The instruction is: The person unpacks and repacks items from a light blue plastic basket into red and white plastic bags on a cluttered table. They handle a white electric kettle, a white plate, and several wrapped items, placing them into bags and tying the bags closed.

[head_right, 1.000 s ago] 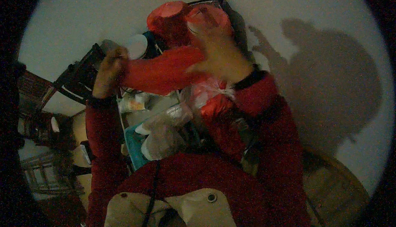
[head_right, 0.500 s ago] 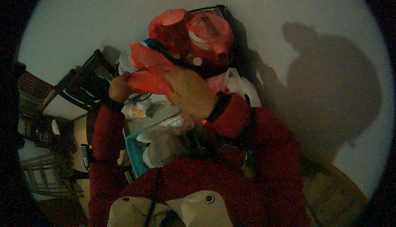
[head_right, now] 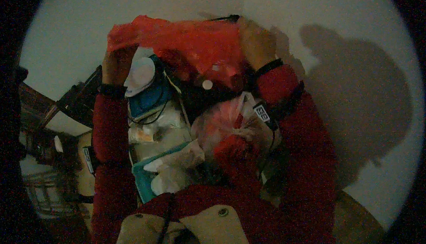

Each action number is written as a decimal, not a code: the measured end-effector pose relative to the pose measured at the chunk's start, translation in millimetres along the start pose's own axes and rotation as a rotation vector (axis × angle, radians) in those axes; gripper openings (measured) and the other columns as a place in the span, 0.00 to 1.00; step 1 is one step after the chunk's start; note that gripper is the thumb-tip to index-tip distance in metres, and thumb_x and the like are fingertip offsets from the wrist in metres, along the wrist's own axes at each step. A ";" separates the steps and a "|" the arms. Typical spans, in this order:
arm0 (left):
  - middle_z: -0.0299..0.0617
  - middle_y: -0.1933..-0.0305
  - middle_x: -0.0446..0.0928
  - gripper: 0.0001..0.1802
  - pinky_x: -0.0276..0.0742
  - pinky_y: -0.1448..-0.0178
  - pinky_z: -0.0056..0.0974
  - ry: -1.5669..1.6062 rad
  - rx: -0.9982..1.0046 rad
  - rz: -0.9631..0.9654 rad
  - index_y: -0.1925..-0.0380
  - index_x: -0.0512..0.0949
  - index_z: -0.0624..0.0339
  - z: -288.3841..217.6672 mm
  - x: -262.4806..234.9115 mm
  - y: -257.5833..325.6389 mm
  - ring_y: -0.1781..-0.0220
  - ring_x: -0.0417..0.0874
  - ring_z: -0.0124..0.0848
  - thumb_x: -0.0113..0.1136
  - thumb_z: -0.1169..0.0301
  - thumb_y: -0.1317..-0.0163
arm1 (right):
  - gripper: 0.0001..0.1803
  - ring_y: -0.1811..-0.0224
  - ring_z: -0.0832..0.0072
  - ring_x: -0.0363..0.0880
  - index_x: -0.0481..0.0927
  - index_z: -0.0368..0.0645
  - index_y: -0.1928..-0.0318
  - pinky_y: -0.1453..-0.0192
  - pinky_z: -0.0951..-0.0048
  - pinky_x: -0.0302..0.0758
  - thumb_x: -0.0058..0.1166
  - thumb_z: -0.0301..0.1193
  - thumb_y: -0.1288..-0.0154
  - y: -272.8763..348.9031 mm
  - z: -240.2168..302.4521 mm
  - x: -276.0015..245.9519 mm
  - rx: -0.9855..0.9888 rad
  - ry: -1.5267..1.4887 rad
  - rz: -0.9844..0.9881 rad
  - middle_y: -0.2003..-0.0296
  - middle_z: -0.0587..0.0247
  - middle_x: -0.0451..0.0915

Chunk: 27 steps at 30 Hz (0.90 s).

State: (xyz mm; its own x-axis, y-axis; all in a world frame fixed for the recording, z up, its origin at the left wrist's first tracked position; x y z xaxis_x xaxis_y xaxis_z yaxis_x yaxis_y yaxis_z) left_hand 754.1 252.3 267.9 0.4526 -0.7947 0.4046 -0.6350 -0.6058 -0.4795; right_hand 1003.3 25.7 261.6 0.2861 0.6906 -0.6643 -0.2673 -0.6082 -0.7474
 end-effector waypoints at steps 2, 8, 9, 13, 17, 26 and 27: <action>0.43 0.41 0.72 0.21 0.68 0.36 0.41 -0.634 0.273 0.031 0.41 0.69 0.59 -9.9 13.9 -24.6 0.40 0.73 0.37 0.47 0.61 0.30 | 0.09 0.66 0.53 0.79 0.76 0.44 0.64 0.65 0.55 0.75 0.56 0.28 0.49 -19.0 -31.6 -15.1 0.096 -0.033 -0.214 0.68 0.55 0.80; 0.50 0.35 0.65 0.27 0.65 0.34 0.43 -0.724 0.607 0.053 0.43 0.71 0.60 22.0 67.5 -48.0 0.36 0.68 0.44 0.56 0.56 0.38 | 0.11 0.62 0.55 0.79 0.78 0.43 0.63 0.60 0.60 0.75 0.59 0.32 0.46 -6.4 -69.1 -21.5 0.133 -0.167 -0.465 0.67 0.55 0.80; 0.50 0.34 0.63 0.28 0.64 0.34 0.44 -0.853 0.722 0.068 0.43 0.71 0.60 25.0 82.0 -45.6 0.35 0.67 0.45 0.56 0.56 0.38 | 0.12 0.61 0.55 0.79 0.79 0.44 0.61 0.59 0.60 0.75 0.60 0.33 0.46 -2.5 -71.6 -22.6 0.127 -0.155 -0.499 0.66 0.55 0.80; 0.53 0.33 0.62 0.28 0.62 0.32 0.46 -0.861 0.571 0.091 0.42 0.70 0.59 48.4 77.4 -78.0 0.33 0.64 0.51 0.59 0.59 0.41 | 0.18 0.58 0.59 0.79 0.79 0.43 0.55 0.53 0.61 0.75 0.61 0.38 0.45 -6.1 -73.5 -25.2 0.016 -0.033 -0.576 0.62 0.58 0.81; 0.57 0.35 0.63 0.28 0.62 0.32 0.48 -0.914 0.414 0.119 0.43 0.70 0.63 104.7 65.2 -100.8 0.34 0.64 0.53 0.60 0.64 0.43 | 0.19 0.53 0.52 0.76 0.78 0.41 0.52 0.47 0.55 0.73 0.55 0.37 0.41 -25.1 -112.1 37.2 0.284 -0.412 -0.180 0.55 0.51 0.79; 0.61 0.60 0.79 0.24 0.71 0.53 0.48 -1.135 -0.077 0.216 0.57 0.74 0.74 218.7 12.3 -6.5 0.55 0.78 0.57 0.46 0.58 0.35 | 0.24 0.45 0.47 0.69 0.69 0.38 0.40 0.36 0.55 0.64 0.46 0.36 0.35 46.7 -119.7 167.3 0.161 0.057 0.454 0.42 0.44 0.64; 0.61 0.61 0.79 0.24 0.72 0.53 0.48 -1.118 -0.066 0.226 0.57 0.74 0.73 217.5 12.4 -1.8 0.56 0.79 0.57 0.46 0.58 0.35 | 0.24 0.46 0.48 0.69 0.70 0.39 0.40 0.36 0.55 0.64 0.47 0.36 0.35 52.7 -123.8 162.9 0.222 -0.130 0.406 0.42 0.44 0.66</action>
State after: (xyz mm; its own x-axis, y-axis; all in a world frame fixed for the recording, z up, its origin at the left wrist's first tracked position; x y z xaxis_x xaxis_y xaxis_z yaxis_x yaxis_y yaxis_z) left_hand 897.0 234.9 104.4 0.6067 -0.4958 -0.6214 -0.7895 -0.4670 -0.3981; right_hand 1149.7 57.7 112.6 0.0045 0.4667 -0.8844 -0.5278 -0.7501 -0.3985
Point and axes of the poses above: each hand's wrist, its own y-axis away from the middle knuckle, its own x-axis out of the palm, z = x × y, the point moved 9 cm from there along -y, towards the middle knuckle
